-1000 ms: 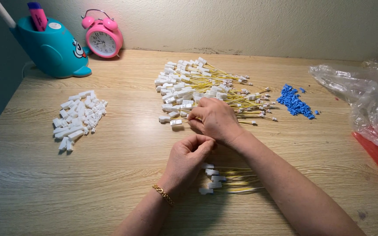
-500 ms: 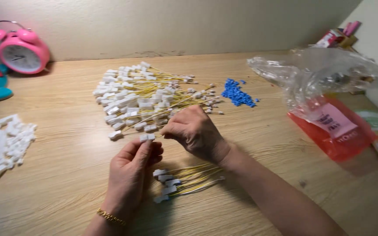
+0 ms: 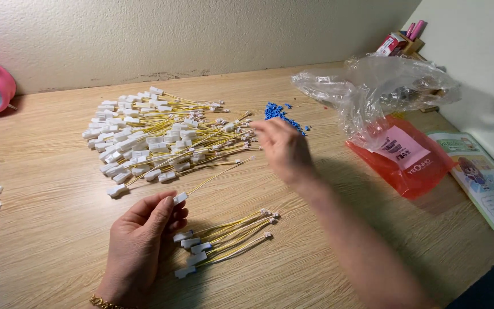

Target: Assembling small electronic connectors by inserting wires into plastic housings

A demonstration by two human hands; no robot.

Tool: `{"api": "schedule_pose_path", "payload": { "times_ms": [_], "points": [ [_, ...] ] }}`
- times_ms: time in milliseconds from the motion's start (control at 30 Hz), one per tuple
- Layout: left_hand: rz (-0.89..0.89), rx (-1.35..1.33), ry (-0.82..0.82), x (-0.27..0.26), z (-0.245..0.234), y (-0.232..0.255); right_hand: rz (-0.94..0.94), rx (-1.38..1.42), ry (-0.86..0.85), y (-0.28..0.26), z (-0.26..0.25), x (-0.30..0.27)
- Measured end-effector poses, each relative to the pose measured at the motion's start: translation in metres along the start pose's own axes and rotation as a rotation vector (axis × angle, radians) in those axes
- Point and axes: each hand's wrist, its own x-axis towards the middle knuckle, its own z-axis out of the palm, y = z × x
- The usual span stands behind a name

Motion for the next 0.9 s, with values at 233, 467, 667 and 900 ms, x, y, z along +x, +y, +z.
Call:
{"api": "schedule_pose_path", "payload": {
  "times_ms": [233, 467, 667, 900],
  "points": [
    [-0.003, -0.033, -0.015, 0.005, -0.002, -0.003, 0.471, -0.314, -0.254, 0.056, -0.003, -0.005],
    [-0.004, -0.050, -0.026, 0.006, -0.003, -0.003, 0.528, -0.189, -0.284, 0.050, -0.009, -0.001],
    [0.018, -0.045, -0.058, 0.007, -0.004, -0.004, 0.417, -0.101, -0.196, 0.061, -0.009, -0.007],
    [-0.001, -0.043, -0.048, 0.007, -0.004, -0.002, 0.361, -0.167, -0.395, 0.049, -0.008, -0.012]
  ]
}}
